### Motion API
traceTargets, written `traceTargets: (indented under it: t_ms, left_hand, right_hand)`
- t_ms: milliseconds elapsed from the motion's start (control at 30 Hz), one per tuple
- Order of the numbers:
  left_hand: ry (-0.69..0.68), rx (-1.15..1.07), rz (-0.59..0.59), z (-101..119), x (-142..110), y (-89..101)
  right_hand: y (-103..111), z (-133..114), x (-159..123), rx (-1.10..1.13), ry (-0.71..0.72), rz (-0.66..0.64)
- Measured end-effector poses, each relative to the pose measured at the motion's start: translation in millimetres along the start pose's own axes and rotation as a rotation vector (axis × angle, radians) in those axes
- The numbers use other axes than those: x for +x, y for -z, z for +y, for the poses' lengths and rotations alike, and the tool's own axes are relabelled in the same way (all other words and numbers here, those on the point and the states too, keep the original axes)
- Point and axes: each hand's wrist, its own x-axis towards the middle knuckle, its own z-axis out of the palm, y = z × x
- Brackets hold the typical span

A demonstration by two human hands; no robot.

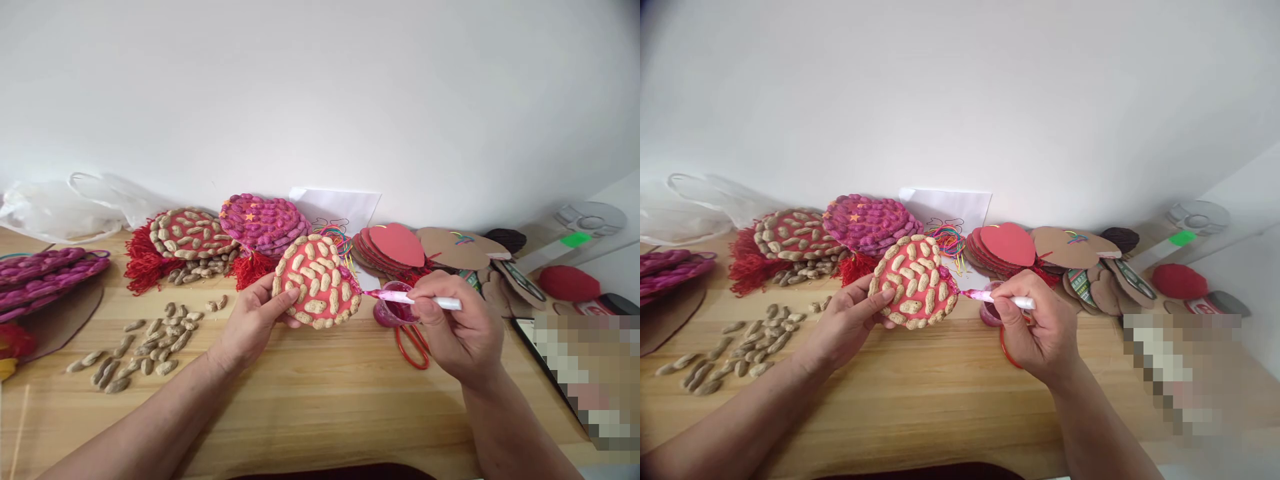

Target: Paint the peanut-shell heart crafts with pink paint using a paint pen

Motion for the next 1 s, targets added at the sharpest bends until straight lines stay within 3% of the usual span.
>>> traceTargets:
  t_ms: [267,467,1000]
  left_hand:
    - [0.043,-0.054,0.006,3.3,-0.4,-4.1]
    - [0.052,-0.071,-0.008,1.8,1.0,-1.5]
    - [0.06,-0.056,-0.016,-1.2,-0.4,0.2]
  right_hand:
    - [-1.1,-1.4,2.4,0.067,-0.006,0.05]
    - [0.6,-0.7,3.9,-0.005,-0.023,0.067]
    - [0.4,-1.9,3.4,0.163,-0.097,0.097]
